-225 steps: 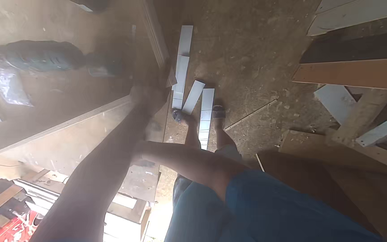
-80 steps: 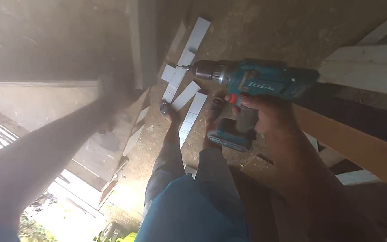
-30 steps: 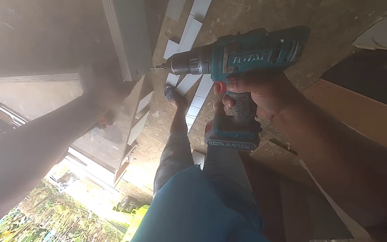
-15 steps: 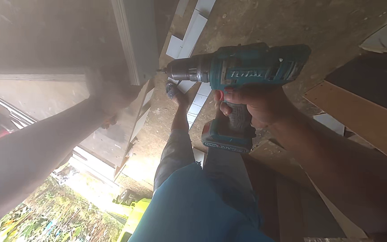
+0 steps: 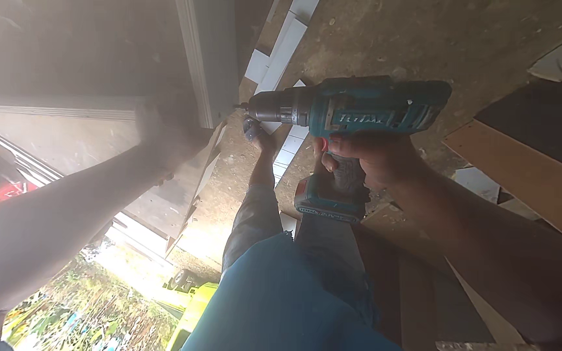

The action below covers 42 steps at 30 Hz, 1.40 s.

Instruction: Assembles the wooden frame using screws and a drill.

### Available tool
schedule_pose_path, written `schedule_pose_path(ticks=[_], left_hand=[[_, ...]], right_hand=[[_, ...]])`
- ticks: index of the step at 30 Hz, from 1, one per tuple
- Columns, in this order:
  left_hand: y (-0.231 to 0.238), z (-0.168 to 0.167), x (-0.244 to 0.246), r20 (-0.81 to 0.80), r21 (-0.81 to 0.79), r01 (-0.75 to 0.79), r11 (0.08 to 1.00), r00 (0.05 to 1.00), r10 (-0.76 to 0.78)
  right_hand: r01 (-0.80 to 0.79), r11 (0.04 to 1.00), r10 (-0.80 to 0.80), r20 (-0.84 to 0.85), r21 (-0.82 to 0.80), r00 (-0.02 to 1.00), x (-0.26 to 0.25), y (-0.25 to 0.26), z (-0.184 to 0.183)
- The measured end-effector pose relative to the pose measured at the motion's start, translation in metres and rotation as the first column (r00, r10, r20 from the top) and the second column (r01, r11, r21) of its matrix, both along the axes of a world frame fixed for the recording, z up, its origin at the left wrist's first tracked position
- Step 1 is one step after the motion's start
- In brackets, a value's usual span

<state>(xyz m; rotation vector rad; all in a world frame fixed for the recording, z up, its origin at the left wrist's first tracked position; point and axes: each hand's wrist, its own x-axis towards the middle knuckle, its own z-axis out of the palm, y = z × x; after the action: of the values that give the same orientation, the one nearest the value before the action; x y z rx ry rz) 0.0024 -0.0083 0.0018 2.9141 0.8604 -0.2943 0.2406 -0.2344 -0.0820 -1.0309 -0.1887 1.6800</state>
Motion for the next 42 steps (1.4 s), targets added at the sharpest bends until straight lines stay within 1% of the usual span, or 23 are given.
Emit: schedule_pose_path(ticks=[4, 11, 16, 21, 24, 26, 27, 29, 30, 32, 34, 36, 37, 39, 40, 42], left_hand=[[-0.001, 0.001, 0.003, 0.004, 0.004, -0.007, 1.0, 1.0, 0.007], [0.0, 0.0, -0.001, -0.005, 0.004, 0.003, 1.0, 1.0, -0.003], [0.003, -0.002, -0.004, 0.038, 0.01, 0.031, 0.999, 0.999, -0.031], [0.002, -0.002, -0.002, 0.012, -0.02, 0.009, 1.0, 1.0, -0.009], [0.004, -0.003, -0.001, 0.005, -0.057, 0.003, 0.998, 1.0, -0.003], [0.005, 0.002, 0.001, -0.027, -0.127, -0.039, 0.991, 0.999, 0.036], [0.006, 0.002, 0.003, -0.035, -0.153, -0.051, 0.987, 0.998, 0.046], [0.008, 0.002, 0.006, -0.051, -0.189, -0.054, 0.98, 0.998, 0.045], [0.009, 0.002, 0.007, -0.087, -0.218, -0.078, 0.973, 0.994, 0.06], [0.01, 0.004, 0.011, -0.166, -0.278, -0.127, 0.952, 0.983, 0.083], [0.009, 0.01, 0.015, -0.234, -0.332, -0.188, 0.924, 0.966, 0.113], [0.012, 0.015, 0.017, -0.242, -0.381, -0.253, 0.889, 0.956, 0.168], [0.012, 0.02, 0.016, -0.234, -0.426, -0.292, 0.856, 0.95, 0.207], [0.013, 0.038, 0.017, -0.212, -0.541, -0.395, 0.743, 0.919, 0.334], [0.015, 0.047, 0.018, -0.229, -0.581, -0.44, 0.685, 0.896, 0.381], [0.015, 0.051, 0.016, -0.227, -0.625, -0.461, 0.63, 0.879, 0.418]], right_hand=[[-0.005, 1.0, 0.005, -0.02, -0.001, 1.0, 0.0, -0.001, -0.001], [-0.006, 1.0, 0.006, 0.0, 0.023, 1.0, 0.003, 0.0, -0.004], [-0.017, 1.0, 0.017, -0.008, 0.018, 1.0, 0.004, -0.002, -0.008], [-0.022, 0.999, 0.021, 0.02, 0.026, 1.0, 0.014, -0.015, -0.008], [-0.052, 0.996, 0.059, 0.094, -0.075, 0.994, 0.036, -0.043, 0.001], [-0.058, 0.988, 0.08, 0.152, -0.144, 0.985, 0.058, -0.064, 0.008], [-0.032, 0.988, 0.059, 0.176, -0.152, 0.983, 0.066, -0.07, 0.015], [0.037, 0.996, -0.02, 0.212, -0.079, 0.977, 0.072, -0.069, 0.038], [0.052, 0.999, -0.05, 0.229, -0.002, 0.972, 0.071, -0.061, 0.054], [0.003, 0.978, -0.07, 0.318, 0.209, 0.946, 0.063, -0.029, 0.093], [-0.09, 0.908, -0.105, 0.431, 0.41, 0.896, 0.044, 0.018, 0.136], [-0.183, 0.822, -0.15, 0.515, 0.539, 0.844, 0.016, 0.069, 0.174], [-0.215, 0.795, -0.174, 0.552, 0.568, 0.816, 0.0, 0.094, 0.188], [-0.283, 0.776, -0.167, 0.615, 0.565, 0.77, -0.032, 0.15, 0.204], [-0.305, 0.77, -0.159, 0.631, 0.561, 0.76, -0.049, 0.18, 0.202], [-0.316, 0.769, -0.179, 0.662, 0.556, 0.728, -0.084, 0.241, 0.181]])
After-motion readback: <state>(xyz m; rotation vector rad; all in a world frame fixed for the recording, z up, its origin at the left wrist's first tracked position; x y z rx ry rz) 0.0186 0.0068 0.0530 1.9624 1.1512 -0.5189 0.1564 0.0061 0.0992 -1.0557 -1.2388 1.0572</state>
